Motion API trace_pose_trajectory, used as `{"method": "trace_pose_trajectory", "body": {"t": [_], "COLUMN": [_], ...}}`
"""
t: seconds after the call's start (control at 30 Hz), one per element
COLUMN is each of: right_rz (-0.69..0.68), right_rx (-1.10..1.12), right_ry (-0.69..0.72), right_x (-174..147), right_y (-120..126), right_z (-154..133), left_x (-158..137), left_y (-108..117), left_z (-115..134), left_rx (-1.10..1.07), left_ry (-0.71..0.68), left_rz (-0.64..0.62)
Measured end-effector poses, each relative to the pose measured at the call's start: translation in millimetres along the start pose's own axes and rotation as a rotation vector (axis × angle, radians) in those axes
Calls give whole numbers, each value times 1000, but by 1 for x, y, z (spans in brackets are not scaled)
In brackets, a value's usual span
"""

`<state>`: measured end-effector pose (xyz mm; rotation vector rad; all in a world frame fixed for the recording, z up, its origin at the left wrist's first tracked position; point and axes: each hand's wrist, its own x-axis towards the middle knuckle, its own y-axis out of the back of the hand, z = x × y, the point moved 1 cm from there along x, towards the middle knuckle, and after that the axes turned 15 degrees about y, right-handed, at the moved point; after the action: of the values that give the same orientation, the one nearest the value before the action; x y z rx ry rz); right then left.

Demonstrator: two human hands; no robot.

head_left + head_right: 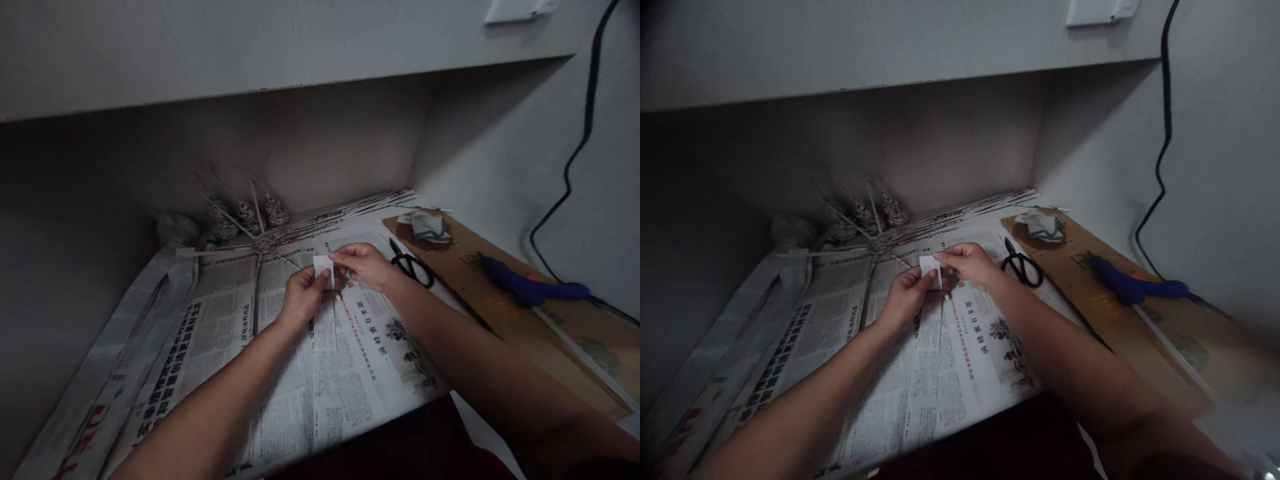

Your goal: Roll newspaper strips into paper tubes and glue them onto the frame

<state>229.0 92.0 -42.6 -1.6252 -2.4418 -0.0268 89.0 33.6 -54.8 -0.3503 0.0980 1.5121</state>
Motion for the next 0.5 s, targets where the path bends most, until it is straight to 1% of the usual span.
{"method": "trace_pose_trajectory", "body": {"t": [0.1, 0.17, 0.3, 0.5], "right_rz": [-102, -127, -64, -18], "right_rx": [17, 8, 1, 33], "right_ry": [-21, -20, -14, -6], "right_x": [-2, -3, -4, -3], "right_y": [1, 0, -4, -8], "right_z": [-3, -5, -5, -2], "left_x": [1, 0, -1, 0], "left_y": [1, 1, 0, -1], "left_z": [0, 0, 0, -2], "left_rx": [4, 23, 46, 26], "left_ry": [4, -7, -24, -65], "left_rz": [9, 6, -10, -67]}}
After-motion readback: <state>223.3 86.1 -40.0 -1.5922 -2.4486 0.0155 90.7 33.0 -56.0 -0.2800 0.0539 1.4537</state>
